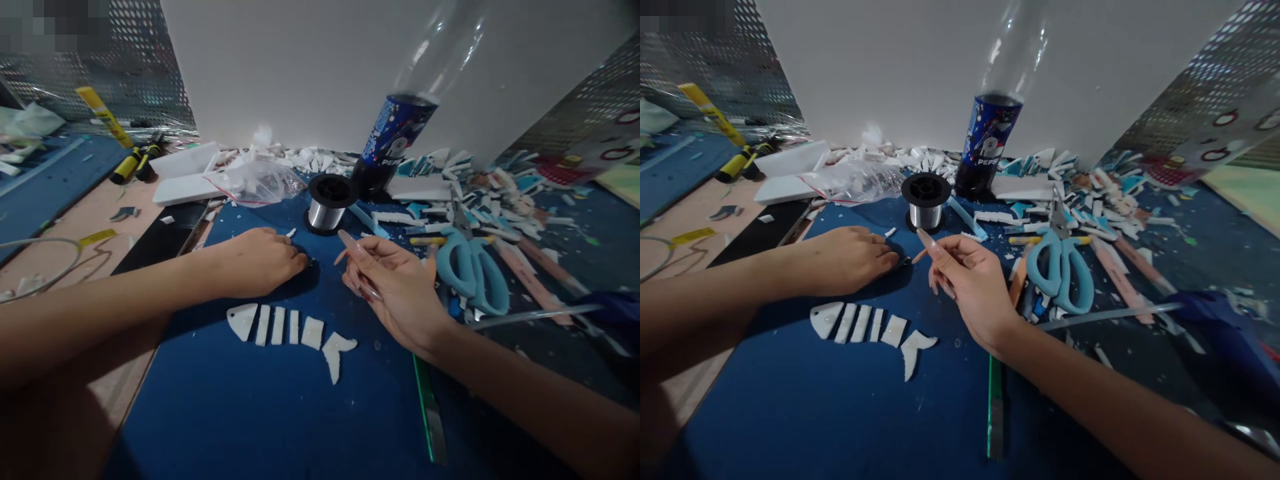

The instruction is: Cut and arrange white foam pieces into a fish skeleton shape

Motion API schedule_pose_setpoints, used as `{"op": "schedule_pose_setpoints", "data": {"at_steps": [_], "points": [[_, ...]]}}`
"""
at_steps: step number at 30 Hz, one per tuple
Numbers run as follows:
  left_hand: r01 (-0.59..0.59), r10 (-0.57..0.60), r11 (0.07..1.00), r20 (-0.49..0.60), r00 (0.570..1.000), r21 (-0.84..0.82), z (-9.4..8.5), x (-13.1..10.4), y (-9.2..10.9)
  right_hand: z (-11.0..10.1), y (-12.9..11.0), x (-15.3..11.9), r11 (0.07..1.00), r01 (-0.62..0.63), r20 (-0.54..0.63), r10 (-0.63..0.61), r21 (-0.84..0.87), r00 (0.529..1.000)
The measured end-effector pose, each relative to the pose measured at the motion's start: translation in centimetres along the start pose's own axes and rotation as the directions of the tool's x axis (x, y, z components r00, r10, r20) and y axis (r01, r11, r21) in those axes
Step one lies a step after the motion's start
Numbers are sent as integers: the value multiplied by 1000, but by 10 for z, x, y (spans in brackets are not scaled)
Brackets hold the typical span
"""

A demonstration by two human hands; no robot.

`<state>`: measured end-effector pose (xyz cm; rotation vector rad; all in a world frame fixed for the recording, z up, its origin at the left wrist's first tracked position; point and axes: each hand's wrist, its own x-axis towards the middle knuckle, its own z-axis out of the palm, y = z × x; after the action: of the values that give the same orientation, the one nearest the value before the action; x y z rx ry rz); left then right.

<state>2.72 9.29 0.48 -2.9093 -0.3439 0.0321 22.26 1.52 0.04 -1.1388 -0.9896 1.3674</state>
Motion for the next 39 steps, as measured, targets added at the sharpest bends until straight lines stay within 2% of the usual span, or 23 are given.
{"op": "schedule_pose_setpoints", "data": {"at_steps": [3,5,6,8,10,11,13,16,20,22,27,30,35,39], "points": [[6,-30,988,-155,987,-157,2,0,-8,0,1,1,1000,2,18,-2,-27,1000],[48,-162,927,-282,946,-372,2,0,-10,1,1,1,999,-14,6,14,-32,1000],[68,-256,865,-320,912,-498,2,1,-10,1,1,1,999,-24,-4,24,-32,1000],[59,-428,693,-343,836,-718,2,2,-10,2,1,1,999,-39,-18,38,-29,999],[-3,-526,542,-341,779,-841,4,2,-8,2,1,1,998,-44,-14,44,-32,999],[-42,-543,497,-348,764,-867,5,2,-7,3,1,1,998,-44,-7,44,-33,999],[-81,-528,468,-352,773,-880,8,1,-6,3,0,0,998,-44,4,44,-38,999],[-101,-438,543,-384,813,-834,10,0,-5,3,0,0,997,-50,10,51,-55,999],[-158,-283,784,-572,770,-600,9,-1,-4,3,0,-1,994,-69,36,72,-81,997],[-154,-209,859,-609,765,-488,9,0,-4,2,0,-1,994,-66,36,69,-87,997],[-202,-80,903,-612,786,-378,10,1,-2,3,0,-1,988,-69,69,79,-136,994],[-236,-30,912,-625,780,-337,10,1,-1,3,-2,0,983,-87,72,100,-164,992],[-173,21,969,-637,771,-178,9,-1,7,4,-4,0,974,-119,96,139,-192,986],[-125,122,991,-687,717,46,6,-1,11,4,-4,0,971,-107,133,137,-216,982]]}}
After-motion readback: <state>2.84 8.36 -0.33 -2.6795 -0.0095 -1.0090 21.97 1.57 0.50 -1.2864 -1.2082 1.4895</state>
